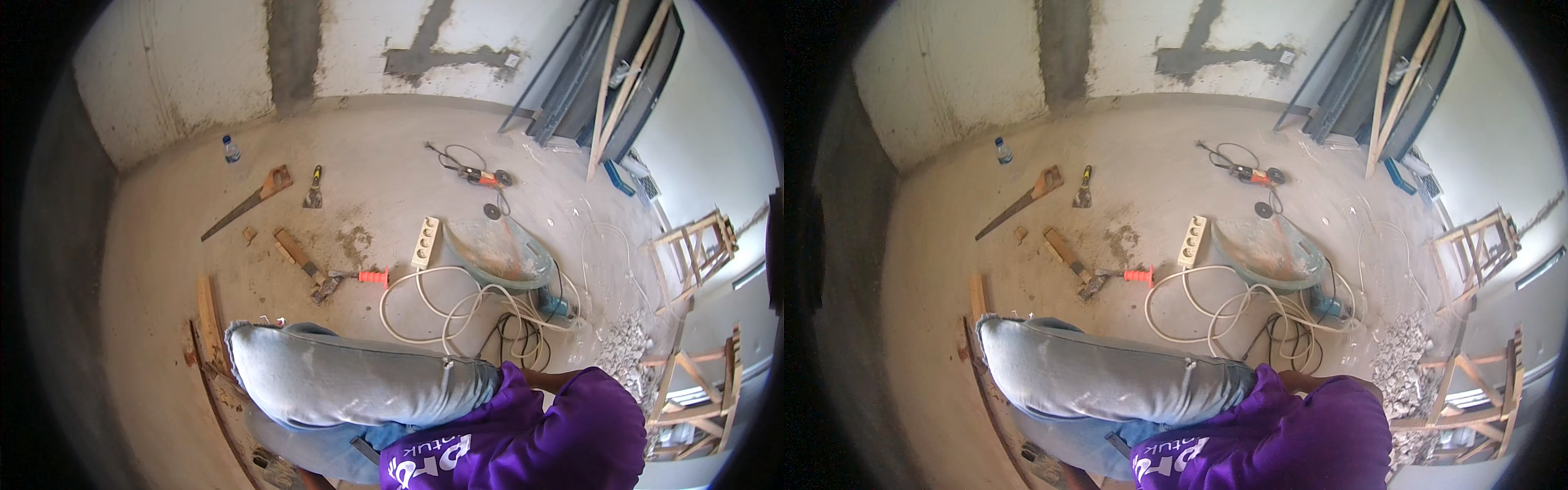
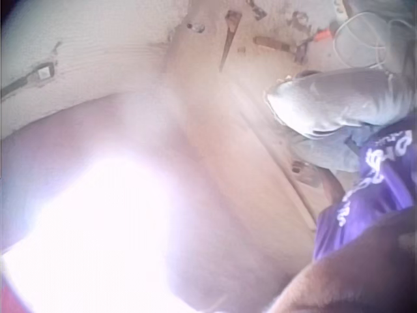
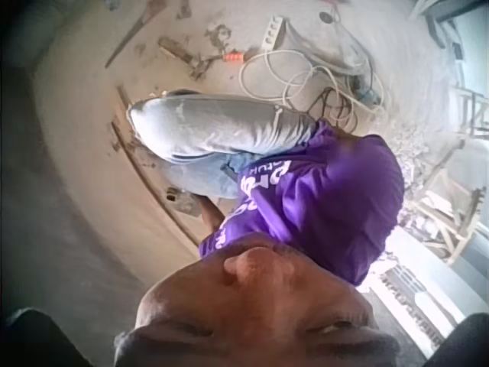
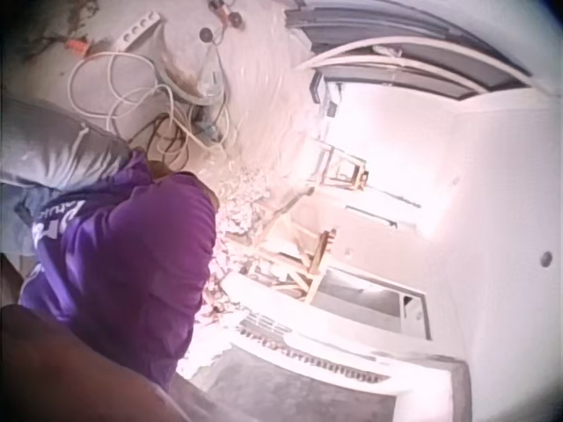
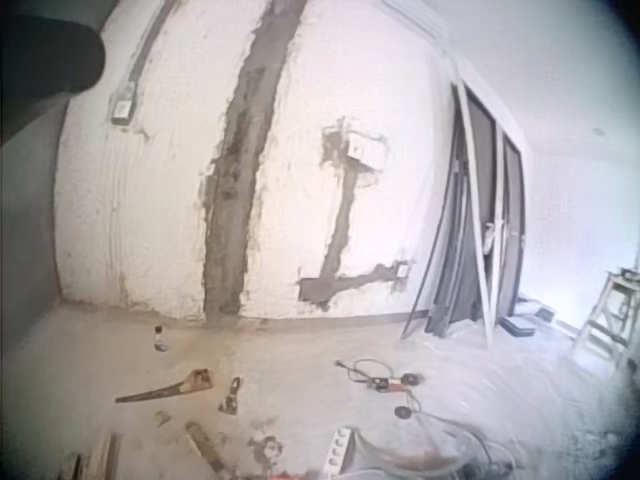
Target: The person sits on the floor and uses a chisel and a wooden mallet to carve a piece of wood. They repeatedly strike the chisel to shape the wood and occasionally use a knife to refine the edges.
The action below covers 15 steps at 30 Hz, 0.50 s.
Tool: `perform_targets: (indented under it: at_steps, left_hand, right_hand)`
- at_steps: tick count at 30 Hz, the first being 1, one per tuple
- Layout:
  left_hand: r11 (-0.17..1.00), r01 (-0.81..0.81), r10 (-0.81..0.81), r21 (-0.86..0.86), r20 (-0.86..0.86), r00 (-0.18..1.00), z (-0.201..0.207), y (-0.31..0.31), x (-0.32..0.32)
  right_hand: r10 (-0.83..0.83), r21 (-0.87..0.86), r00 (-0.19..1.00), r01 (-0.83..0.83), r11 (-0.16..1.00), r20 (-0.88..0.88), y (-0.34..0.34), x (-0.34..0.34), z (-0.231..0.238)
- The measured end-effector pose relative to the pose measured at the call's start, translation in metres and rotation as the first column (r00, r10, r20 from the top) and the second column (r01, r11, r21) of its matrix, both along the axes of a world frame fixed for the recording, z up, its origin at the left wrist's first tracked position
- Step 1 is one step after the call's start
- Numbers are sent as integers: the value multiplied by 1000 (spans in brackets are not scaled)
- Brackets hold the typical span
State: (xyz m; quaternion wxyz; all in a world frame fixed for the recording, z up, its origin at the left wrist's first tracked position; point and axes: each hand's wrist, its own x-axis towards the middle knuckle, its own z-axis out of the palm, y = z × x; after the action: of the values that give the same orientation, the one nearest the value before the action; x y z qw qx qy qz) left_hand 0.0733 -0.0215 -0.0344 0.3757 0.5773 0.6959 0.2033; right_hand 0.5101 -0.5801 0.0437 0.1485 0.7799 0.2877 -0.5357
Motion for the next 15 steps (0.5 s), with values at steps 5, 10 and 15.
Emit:
perform_targets:
  at_steps: [5,10,15]
  left_hand:
    - [1000,-12,12,2,52,999,-15,-4,-25]
    - [999,-50,52,-15,95,994,-5,-2,-7]
    - [991,-128,131,-31,147,980,-28,-12,-45]
  right_hand:
    - [-194,300,978,210,931,-81,126,-20,4]
    - [-233,324,970,242,915,-69,190,31,44]
    - [-155,279,988,149,949,-3,236,50,43]
